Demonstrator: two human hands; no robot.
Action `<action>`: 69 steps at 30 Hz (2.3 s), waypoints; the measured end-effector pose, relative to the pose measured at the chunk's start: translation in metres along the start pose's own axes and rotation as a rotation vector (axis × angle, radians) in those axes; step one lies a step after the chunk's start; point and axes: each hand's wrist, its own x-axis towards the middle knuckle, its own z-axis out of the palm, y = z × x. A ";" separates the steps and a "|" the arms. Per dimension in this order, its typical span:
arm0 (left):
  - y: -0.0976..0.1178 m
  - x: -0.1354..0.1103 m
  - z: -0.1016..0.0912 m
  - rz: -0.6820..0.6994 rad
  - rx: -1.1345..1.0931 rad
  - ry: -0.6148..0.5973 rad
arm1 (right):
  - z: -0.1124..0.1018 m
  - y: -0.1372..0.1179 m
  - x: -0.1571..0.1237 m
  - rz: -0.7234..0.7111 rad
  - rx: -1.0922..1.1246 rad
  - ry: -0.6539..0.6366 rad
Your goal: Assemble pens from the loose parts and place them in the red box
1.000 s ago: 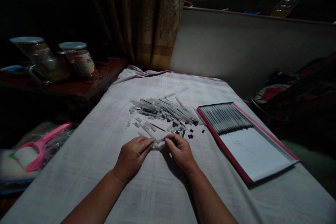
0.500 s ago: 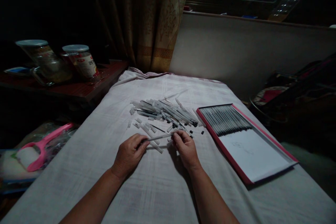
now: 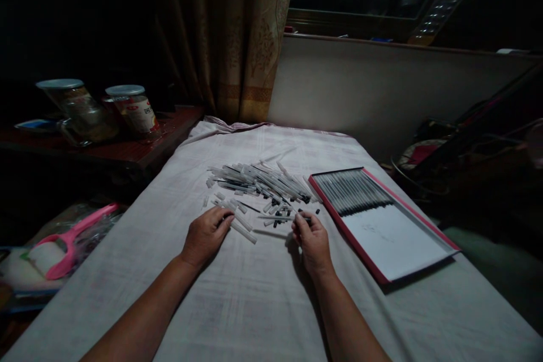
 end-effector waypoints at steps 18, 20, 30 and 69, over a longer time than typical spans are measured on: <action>0.015 0.087 0.013 0.326 0.467 -0.558 | -0.008 -0.007 0.003 0.117 0.109 0.023; 0.015 0.084 0.010 0.320 0.474 -0.557 | -0.008 -0.006 0.003 0.100 0.085 0.009; 0.028 0.021 0.004 -0.409 -0.503 -0.016 | -0.008 -0.002 -0.001 -0.005 -0.048 -0.060; 0.045 -0.008 0.006 -0.912 -1.045 -0.250 | -0.015 -0.007 -0.009 -0.103 -0.418 -0.541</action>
